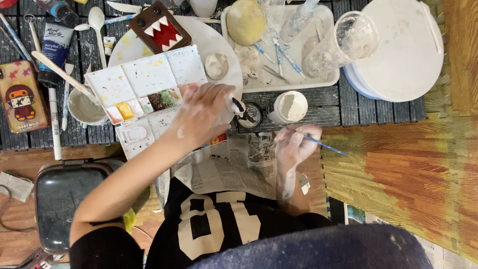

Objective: The person paints a small white clay figurine using a fine brush and black paint from a palette. They repeatedly dip the brush into a water container to clean it and continue applying black details to the figurine's head and body.

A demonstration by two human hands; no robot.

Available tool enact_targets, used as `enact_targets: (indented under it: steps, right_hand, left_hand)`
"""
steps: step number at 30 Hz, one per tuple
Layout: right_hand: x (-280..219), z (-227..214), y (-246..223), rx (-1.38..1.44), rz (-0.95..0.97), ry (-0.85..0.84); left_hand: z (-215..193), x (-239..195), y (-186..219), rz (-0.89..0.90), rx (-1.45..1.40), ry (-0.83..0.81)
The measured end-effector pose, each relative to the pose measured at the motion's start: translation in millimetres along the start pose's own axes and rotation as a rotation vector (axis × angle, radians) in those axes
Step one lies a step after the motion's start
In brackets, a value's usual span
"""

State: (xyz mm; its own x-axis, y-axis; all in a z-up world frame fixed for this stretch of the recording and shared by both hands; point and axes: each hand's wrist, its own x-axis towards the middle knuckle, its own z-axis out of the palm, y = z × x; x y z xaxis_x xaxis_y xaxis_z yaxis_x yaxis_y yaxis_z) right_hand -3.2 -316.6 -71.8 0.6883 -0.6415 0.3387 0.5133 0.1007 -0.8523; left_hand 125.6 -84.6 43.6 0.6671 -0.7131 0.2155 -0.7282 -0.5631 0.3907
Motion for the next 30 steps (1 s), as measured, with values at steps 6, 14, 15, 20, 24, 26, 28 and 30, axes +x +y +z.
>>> enact_targets:
  steps: [6,14,15,20,24,26,28,30]
  right_hand:
    - [-33,5,21,-0.042,0.051,-0.097]
    - [-52,46,36,0.438,0.298,-0.51]
    - [-53,49,34,0.447,0.3,-0.497]
    - [-42,51,26,0.475,0.333,-0.409]
    - [-33,49,23,0.455,0.358,-0.452]
    - [-36,50,22,0.411,0.347,-0.507]
    - [-41,51,23,0.365,0.312,-0.535]
    - [-43,50,25,0.33,0.28,-0.538]
  left_hand:
    - [-35,-68,17,-0.131,-0.006,0.207]
    - [-51,-158,-16,-0.55,-0.131,0.617]
    - [-45,-164,-17,-0.568,-0.156,0.633]
    - [-33,-177,-26,-0.555,-0.143,0.659]
    - [-27,-183,-38,-0.568,-0.161,0.766]
    - [-22,-188,-48,-0.587,-0.307,0.873]
    - [-14,-191,-63,-0.595,-0.605,1.013]
    - [-5,-200,-73,-0.692,-0.707,1.003]
